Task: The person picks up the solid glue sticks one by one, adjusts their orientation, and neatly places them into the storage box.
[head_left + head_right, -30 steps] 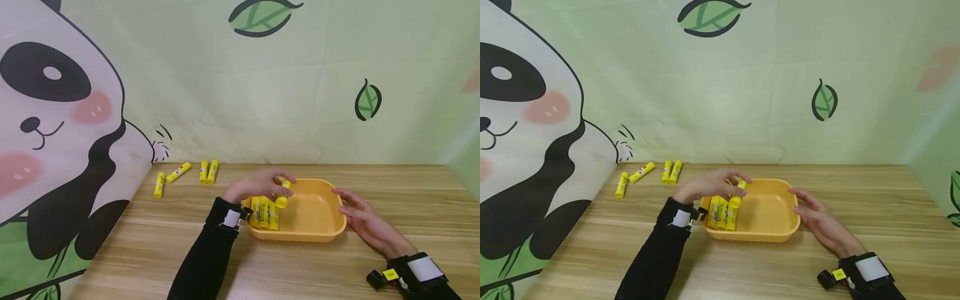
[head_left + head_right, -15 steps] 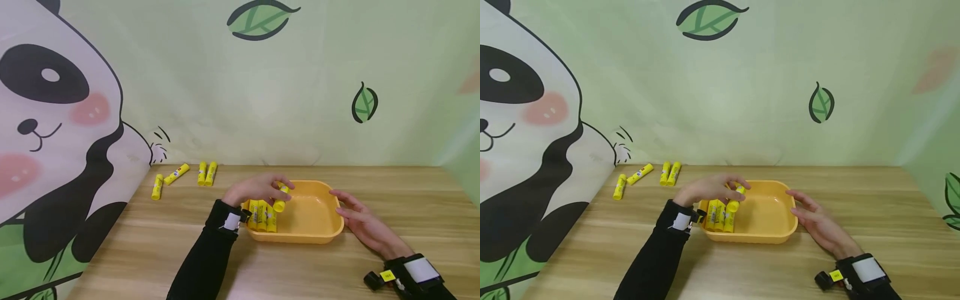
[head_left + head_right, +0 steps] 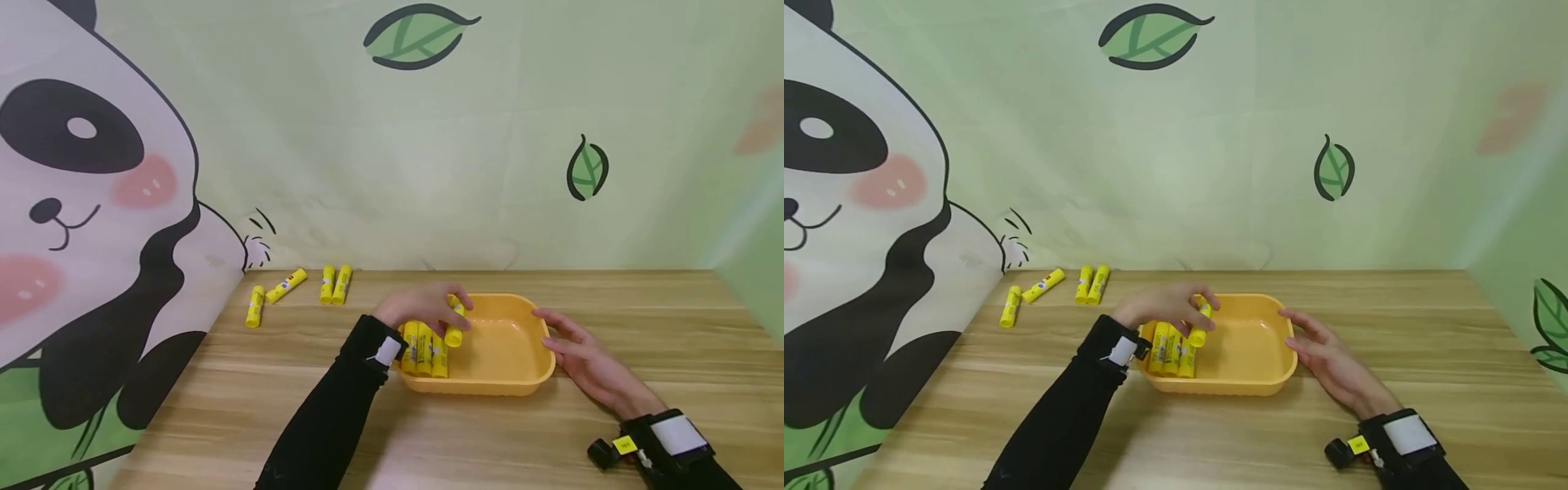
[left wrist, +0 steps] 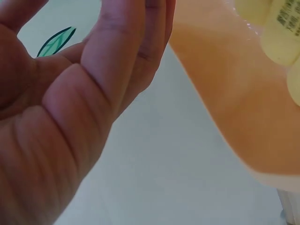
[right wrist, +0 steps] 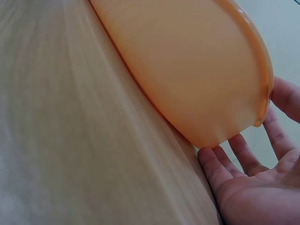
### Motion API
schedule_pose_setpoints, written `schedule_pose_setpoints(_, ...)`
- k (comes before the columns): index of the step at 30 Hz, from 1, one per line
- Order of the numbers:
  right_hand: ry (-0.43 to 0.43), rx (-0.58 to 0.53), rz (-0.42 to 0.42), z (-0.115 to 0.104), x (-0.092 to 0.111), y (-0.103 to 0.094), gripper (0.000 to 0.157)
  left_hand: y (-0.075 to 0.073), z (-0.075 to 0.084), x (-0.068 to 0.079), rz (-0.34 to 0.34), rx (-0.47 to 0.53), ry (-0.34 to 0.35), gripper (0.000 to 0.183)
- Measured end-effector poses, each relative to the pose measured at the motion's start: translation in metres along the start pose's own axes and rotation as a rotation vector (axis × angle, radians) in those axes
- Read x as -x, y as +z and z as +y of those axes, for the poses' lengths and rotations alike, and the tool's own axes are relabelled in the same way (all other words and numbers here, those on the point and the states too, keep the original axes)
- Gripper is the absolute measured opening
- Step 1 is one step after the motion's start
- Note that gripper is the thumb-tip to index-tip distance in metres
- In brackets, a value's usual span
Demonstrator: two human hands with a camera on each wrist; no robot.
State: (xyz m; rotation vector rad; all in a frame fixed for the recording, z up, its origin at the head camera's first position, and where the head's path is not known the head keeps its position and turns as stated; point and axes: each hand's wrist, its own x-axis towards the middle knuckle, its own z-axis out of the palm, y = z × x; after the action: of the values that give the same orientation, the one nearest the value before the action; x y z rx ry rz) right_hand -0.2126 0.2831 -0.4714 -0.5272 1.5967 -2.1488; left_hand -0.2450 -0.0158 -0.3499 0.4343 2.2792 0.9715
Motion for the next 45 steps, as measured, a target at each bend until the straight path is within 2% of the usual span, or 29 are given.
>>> schedule_pose_setpoints(9,0.001,-0.002,0.000,-0.001,-0.001,-0.002,0.050,0.009,0.004,-0.010,-0.038,-0.092,-0.094,0.040)
schedule_pose_setpoints(19,-0.007,-0.017,-0.001,0.002,-0.001,0.001,0.049,0.012,0.015,-0.011,-0.027,-0.128,-0.180,0.035)
schedule_pose_setpoints(28,-0.013,-0.013,-0.007,0.001,0.000,0.000,0.048,0.018,0.015,-0.019,-0.036,-0.154,-0.226,0.031)
schedule_pose_setpoints(39,-0.023,-0.021,-0.015,-0.001,-0.002,-0.001,0.050,0.027,0.023,-0.016,0.029,-0.222,-0.253,0.032)
schedule_pose_setpoints(45,-0.004,-0.018,0.007,0.000,-0.001,-0.001,0.050,0.032,0.026,-0.018,0.051,-0.283,-0.304,0.031)
